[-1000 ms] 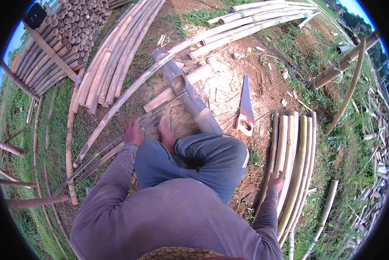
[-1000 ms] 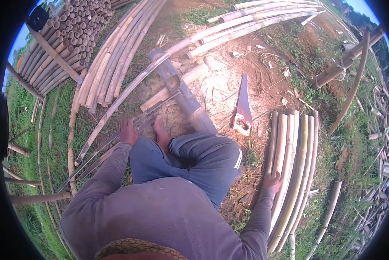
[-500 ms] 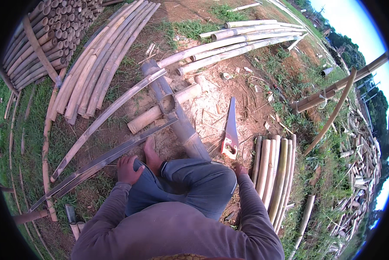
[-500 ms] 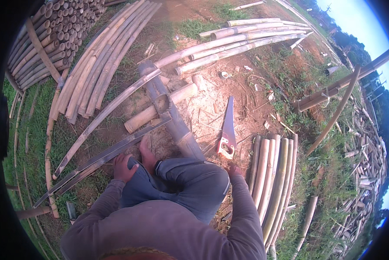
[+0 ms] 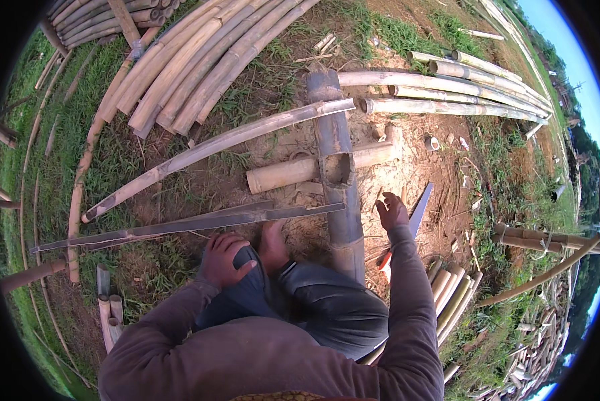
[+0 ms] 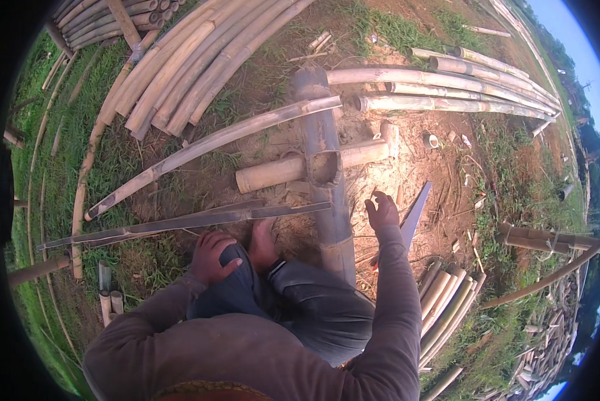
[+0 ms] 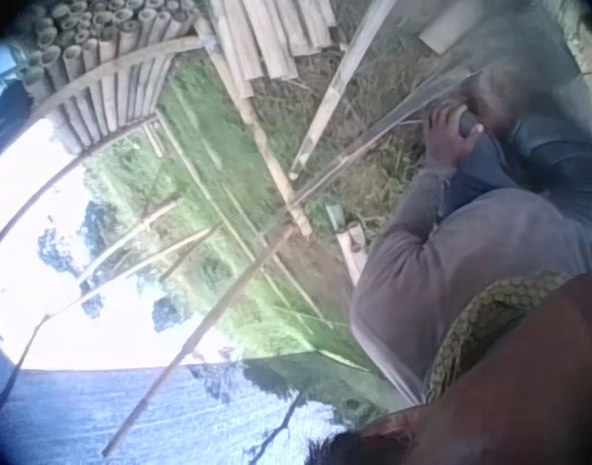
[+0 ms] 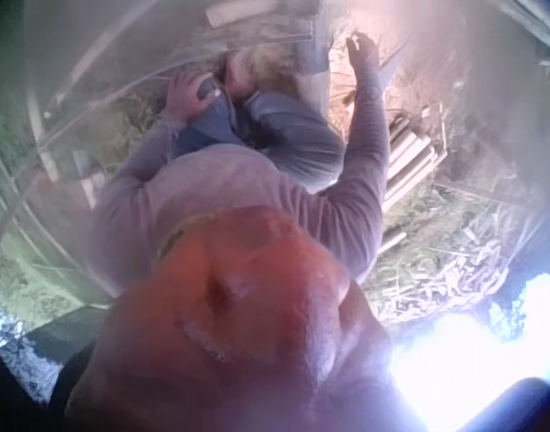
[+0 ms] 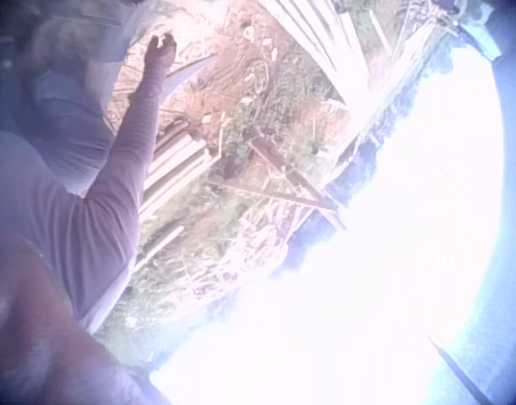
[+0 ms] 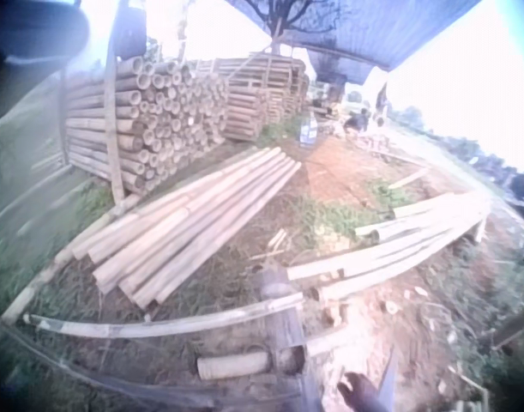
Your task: The person sits on the ground and uses a hand saw to cut long bamboo poles into shorter sections. They repeatedly position the bamboo, saw through it, and place the cut pieces aside.
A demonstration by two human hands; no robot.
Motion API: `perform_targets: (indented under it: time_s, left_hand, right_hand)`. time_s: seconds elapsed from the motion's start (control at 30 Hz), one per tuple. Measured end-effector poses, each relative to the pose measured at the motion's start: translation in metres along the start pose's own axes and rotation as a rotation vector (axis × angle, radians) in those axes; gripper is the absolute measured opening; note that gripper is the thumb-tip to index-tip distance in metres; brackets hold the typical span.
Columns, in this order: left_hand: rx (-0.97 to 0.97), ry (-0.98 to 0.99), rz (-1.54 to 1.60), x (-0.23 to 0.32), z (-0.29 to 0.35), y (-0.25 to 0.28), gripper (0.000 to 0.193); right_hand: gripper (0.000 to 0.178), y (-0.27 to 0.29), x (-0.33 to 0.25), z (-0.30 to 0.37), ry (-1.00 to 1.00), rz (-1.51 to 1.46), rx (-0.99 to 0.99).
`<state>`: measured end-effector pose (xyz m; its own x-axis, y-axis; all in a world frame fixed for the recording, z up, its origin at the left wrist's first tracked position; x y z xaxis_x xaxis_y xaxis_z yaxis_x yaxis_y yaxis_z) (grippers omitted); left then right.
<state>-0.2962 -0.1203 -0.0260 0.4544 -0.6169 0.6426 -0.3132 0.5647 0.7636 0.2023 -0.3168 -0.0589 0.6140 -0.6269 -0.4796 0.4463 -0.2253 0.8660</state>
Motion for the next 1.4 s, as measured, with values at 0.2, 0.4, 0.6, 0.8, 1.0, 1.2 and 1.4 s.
perform_targets:
  time_s: [0.2,0.4,0.6,0.8,1.0,1.2,1.4]
  left_hand:
    - [0.321,0.577,0.432,-0.084,0.013,-0.012,0.030]
    - [0.225,0.409,-0.194,-0.182,0.037,-0.073,0.029]
    - [0.312,0.352,-0.327,-0.193,0.048,-0.083,0.047]
    - [0.324,0.352,-0.350,-0.184,0.041,-0.069,0.054]
    - [0.352,0.322,-0.379,-0.189,0.041,-0.074,0.060]
    - [0.392,0.261,-0.398,-0.201,0.047,-0.082,0.061]
    - [0.329,0.389,-0.377,-0.203,0.070,-0.095,0.061]
  right_hand:
    - [0.052,0.020,-0.084,-0.166,0.118,0.384,0.046]
    - [0.058,-0.010,-0.122,-0.283,0.306,0.650,0.122]
    - [0.052,-0.036,-0.108,-0.379,0.392,0.859,0.063]
    - [0.047,-0.040,-0.104,-0.380,0.380,0.856,0.050]
    - [0.042,-0.043,-0.108,-0.376,0.366,0.817,0.062]
    - [0.038,-0.059,-0.099,-0.399,0.334,0.768,0.036]
    - [0.027,-0.036,-0.141,-0.377,0.355,0.874,-0.028]
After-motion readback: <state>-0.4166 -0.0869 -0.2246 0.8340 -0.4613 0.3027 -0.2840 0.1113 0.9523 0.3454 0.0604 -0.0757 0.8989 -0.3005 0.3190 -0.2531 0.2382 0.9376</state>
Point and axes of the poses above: each hand's wrist, its own z-axis away from the middle knuckle, its own y-axis out of the back of the hand, x = y × z, the point moved 2 cm from there along -z, towards the middle knuckle, and after that the axes turned 6 degrees about -x, right-handed, at the moved point
